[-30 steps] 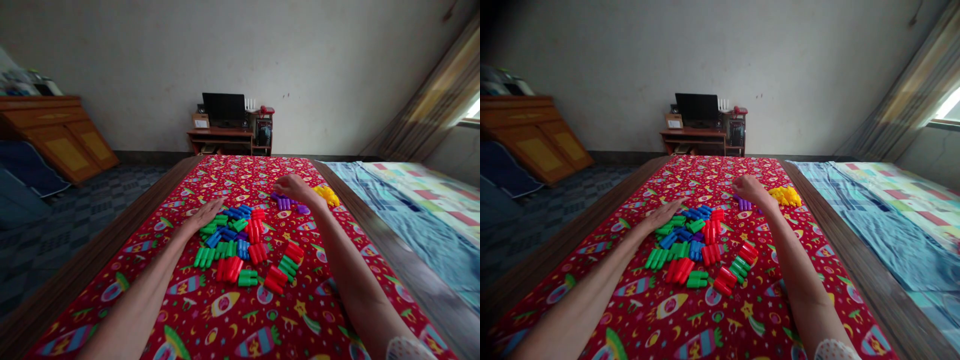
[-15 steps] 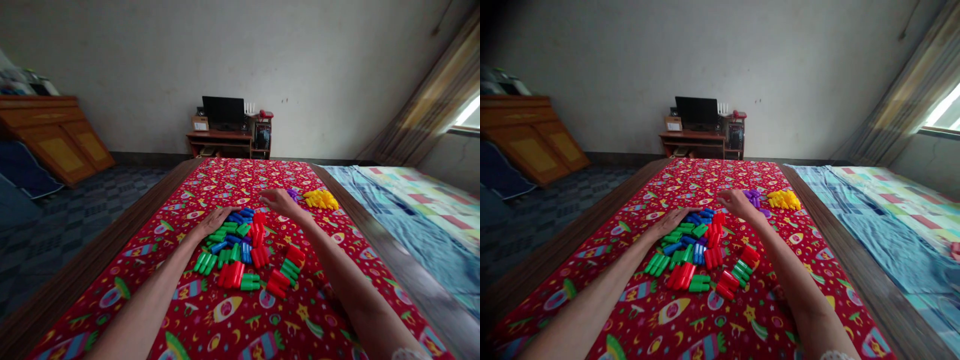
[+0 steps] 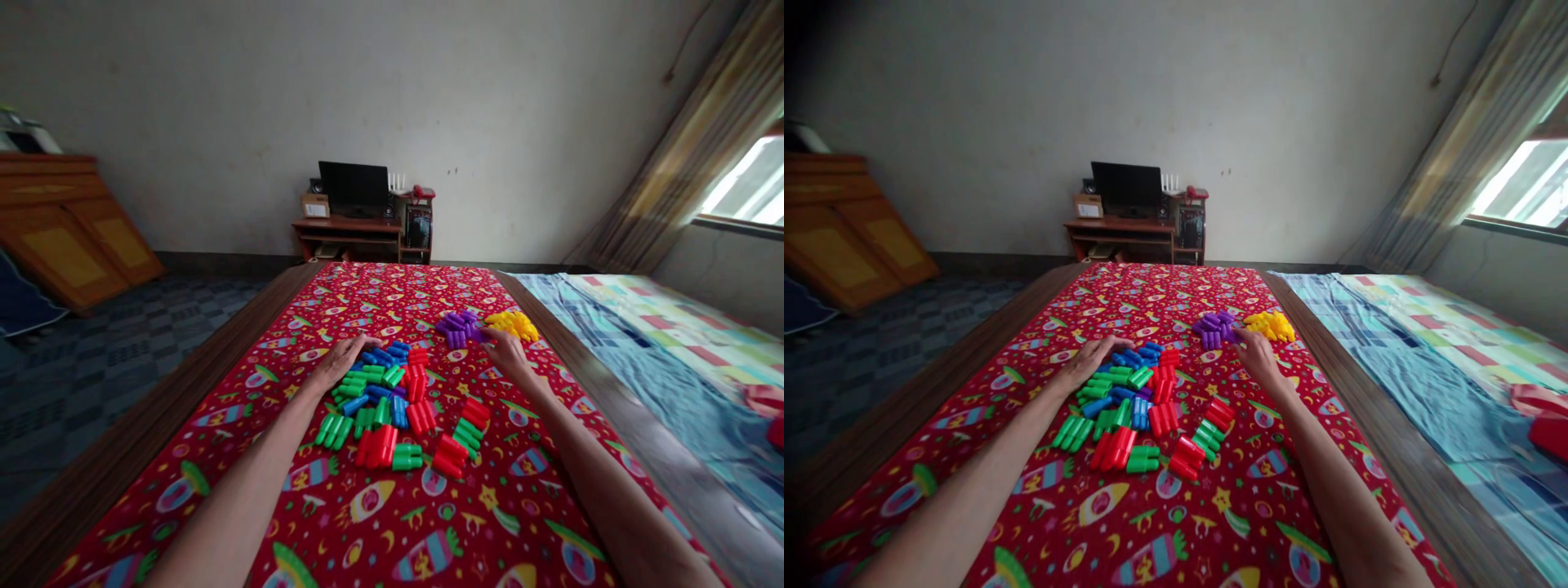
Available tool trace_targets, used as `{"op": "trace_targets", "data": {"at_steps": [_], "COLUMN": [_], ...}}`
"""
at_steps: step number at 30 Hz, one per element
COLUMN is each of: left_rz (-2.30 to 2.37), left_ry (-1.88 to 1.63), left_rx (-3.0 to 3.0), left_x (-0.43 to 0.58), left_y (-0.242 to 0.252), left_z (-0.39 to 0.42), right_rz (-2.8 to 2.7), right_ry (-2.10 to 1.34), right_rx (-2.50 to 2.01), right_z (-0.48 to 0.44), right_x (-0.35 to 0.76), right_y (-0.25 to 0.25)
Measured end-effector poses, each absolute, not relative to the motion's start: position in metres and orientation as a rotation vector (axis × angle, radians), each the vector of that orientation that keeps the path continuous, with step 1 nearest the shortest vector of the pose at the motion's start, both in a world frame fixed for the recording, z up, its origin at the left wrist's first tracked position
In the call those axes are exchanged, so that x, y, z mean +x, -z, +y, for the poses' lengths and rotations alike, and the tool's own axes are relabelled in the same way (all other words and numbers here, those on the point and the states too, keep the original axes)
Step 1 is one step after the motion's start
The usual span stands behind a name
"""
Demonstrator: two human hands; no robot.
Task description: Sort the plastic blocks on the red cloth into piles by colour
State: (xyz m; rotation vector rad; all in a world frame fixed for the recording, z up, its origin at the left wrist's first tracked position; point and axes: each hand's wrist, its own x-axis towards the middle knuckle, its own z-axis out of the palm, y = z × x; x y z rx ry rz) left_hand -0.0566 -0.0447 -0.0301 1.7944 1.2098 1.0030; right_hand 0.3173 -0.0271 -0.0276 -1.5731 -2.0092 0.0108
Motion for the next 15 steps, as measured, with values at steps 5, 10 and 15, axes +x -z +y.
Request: {"op": "trace_targets", "data": {"at_steps": [5, 10, 15], "left_rz": [1.234, 1.206, 1.210], "left_ry": [-1.020, -1.035, -1.041], "left_rx": [1.808, 1.808, 1.785], "left_x": [-0.057, -0.058, -0.057], "left_y": [0.032, 0.038, 0.035], "left_z": [-0.045, -0.042, -0.044], "right_rz": [-1.838, -1.882, -1.894], "right_ry": [0.069, 0.159, 0.035], "right_rx": [-1.532, -1.425, -1.246], "right_z": [-0.015, -0.020, -0.056], "right_x": [0.303, 0.300, 0.296], "right_y": [0.034, 0.036, 0.024]}}
